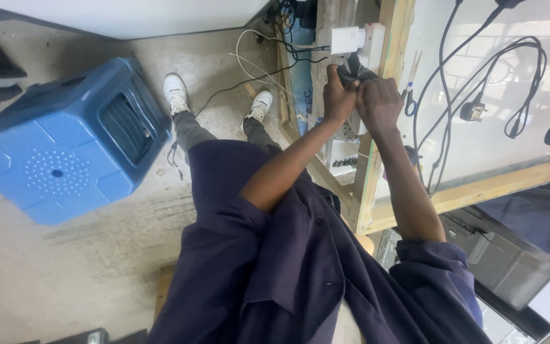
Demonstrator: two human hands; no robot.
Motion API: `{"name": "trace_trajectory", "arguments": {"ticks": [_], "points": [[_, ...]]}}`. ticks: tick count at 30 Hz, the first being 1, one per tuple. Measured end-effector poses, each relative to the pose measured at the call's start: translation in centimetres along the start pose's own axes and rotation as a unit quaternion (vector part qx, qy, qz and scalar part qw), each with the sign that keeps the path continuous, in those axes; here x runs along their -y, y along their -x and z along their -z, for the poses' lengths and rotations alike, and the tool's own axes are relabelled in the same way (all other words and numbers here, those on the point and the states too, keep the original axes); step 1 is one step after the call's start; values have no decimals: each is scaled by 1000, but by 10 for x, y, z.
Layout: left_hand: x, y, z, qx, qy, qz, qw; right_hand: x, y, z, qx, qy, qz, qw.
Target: A person is applying black electrical tape to various points on a set of cables and small electronic components to secure and insulate them.
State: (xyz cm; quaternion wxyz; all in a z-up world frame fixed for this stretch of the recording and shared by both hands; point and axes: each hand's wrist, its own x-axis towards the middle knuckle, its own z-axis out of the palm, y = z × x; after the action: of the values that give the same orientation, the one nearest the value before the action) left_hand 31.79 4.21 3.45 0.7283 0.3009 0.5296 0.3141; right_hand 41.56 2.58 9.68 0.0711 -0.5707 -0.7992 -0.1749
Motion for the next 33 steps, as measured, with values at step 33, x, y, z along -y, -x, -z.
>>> {"name": "trace_trajectory", "arguments": {"ticks": [33], "points": [[41,-9,-6,2,173,-82,982,2,4,0,18,-81,-48,995]]}}
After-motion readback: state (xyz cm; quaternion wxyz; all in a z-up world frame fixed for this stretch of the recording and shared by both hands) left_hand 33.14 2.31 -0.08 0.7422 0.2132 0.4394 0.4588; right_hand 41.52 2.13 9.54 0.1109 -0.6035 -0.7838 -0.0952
